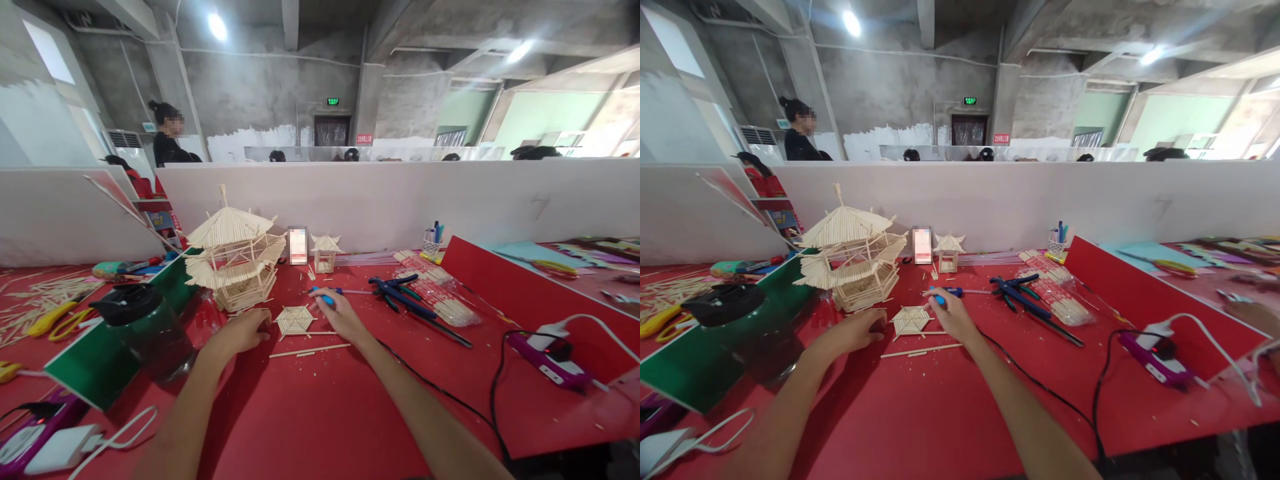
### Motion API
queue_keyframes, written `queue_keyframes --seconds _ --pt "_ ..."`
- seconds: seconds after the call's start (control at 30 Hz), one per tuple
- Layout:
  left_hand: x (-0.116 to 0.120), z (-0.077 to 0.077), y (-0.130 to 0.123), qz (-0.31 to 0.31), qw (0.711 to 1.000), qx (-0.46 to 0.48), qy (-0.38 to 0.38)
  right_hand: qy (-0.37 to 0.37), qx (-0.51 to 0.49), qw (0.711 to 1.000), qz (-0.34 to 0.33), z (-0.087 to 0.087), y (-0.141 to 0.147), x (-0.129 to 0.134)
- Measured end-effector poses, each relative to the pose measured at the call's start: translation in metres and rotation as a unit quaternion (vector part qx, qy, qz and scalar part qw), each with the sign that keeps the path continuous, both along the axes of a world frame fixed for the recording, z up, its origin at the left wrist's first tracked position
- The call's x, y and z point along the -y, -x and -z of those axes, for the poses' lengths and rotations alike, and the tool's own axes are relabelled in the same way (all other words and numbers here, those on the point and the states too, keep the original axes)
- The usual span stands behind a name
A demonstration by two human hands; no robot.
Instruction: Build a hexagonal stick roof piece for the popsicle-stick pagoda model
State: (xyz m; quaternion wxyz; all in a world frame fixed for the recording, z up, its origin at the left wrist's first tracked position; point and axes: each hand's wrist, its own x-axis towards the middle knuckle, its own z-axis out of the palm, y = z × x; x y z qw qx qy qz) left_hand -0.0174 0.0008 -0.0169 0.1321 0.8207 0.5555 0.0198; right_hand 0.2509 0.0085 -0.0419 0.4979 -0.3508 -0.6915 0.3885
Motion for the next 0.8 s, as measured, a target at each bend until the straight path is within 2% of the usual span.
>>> queue_keyframes --seconds 0.1,0.23,0.37,0.5,0.8 --pt "0.001 -0.003 -0.007 0.02 0.998 0.029 -0.048 -0.065 0.161 0.985 -0.008 -0.004 -0.005 0.005" --pt "0.0 -0.001 -0.022 0.071 0.987 0.116 -0.082 -0.062 0.258 0.963 -0.046 -0.006 -0.009 0.01" --pt "-0.003 0.009 -0.03 0.095 0.982 0.161 -0.044 -0.048 0.299 0.95 -0.08 -0.001 -0.01 0.009" --pt "-0.008 0.019 -0.027 0.108 0.978 0.178 -0.023 -0.055 0.316 0.944 -0.074 0.007 -0.01 0.005" --pt "-0.014 0.024 -0.029 0.076 0.967 0.241 0.042 -0.08 0.322 0.941 -0.063 0.013 -0.007 0.002"
